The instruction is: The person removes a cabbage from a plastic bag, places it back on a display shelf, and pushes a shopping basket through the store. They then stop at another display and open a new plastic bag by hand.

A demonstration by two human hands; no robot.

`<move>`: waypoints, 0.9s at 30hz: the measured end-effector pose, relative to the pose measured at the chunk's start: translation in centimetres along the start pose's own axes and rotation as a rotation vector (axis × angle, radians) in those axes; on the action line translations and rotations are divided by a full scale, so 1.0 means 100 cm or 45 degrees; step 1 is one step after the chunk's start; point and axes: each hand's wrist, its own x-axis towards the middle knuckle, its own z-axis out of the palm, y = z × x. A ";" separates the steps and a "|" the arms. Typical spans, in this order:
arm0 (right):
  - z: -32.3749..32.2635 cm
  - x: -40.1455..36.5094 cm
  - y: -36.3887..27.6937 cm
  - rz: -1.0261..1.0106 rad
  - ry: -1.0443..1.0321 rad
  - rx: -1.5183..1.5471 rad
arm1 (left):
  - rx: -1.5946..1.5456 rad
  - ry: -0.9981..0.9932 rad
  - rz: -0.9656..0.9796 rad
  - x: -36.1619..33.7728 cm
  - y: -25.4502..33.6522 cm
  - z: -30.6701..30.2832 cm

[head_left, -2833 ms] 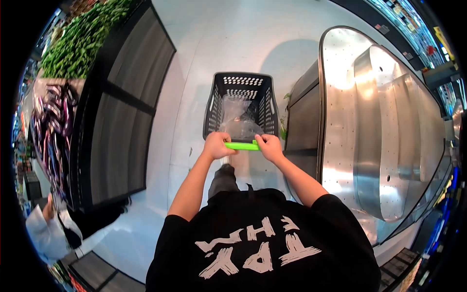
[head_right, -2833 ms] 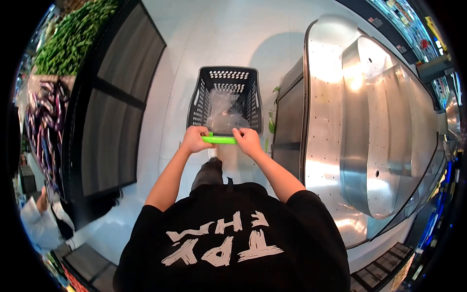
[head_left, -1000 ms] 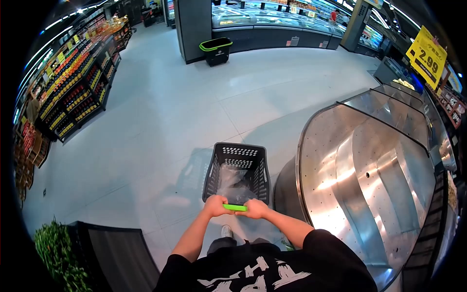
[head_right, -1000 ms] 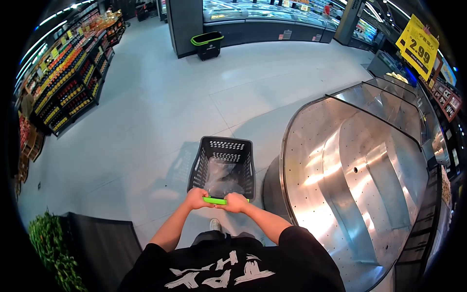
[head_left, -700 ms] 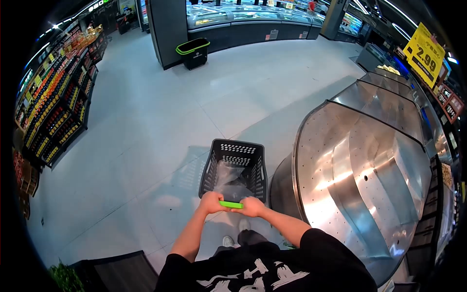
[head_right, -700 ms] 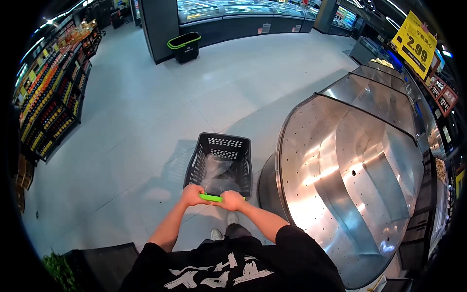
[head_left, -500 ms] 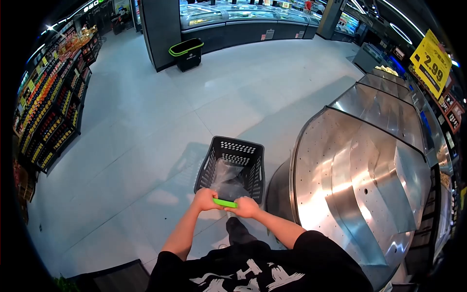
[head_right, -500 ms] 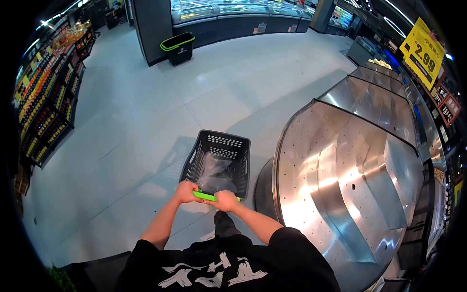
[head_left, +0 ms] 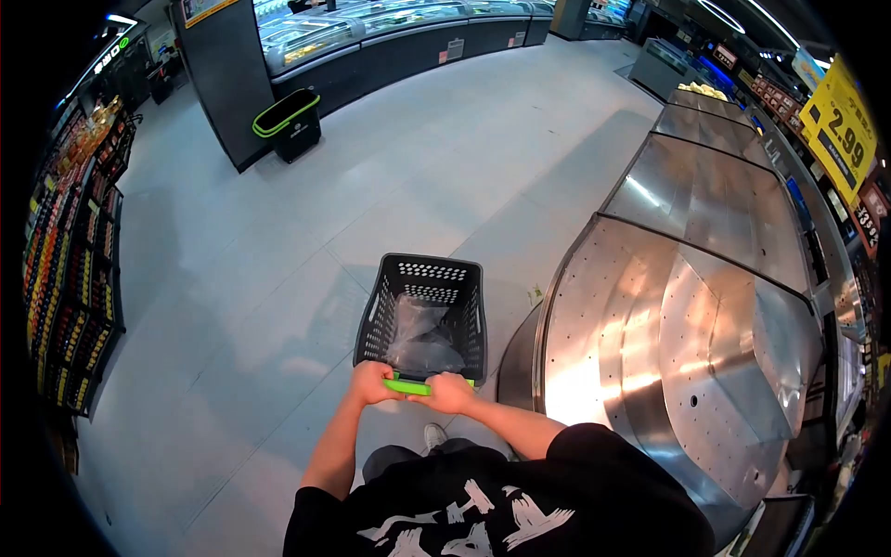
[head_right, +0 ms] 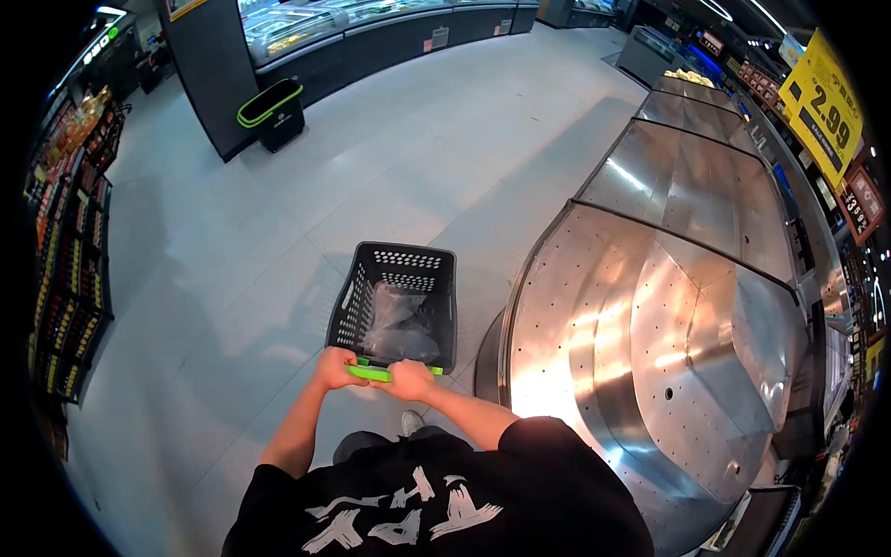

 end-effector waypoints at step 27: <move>-0.140 0.261 0.166 0.388 0.154 -0.014 | 0.055 -0.448 0.364 0.409 -0.032 -0.048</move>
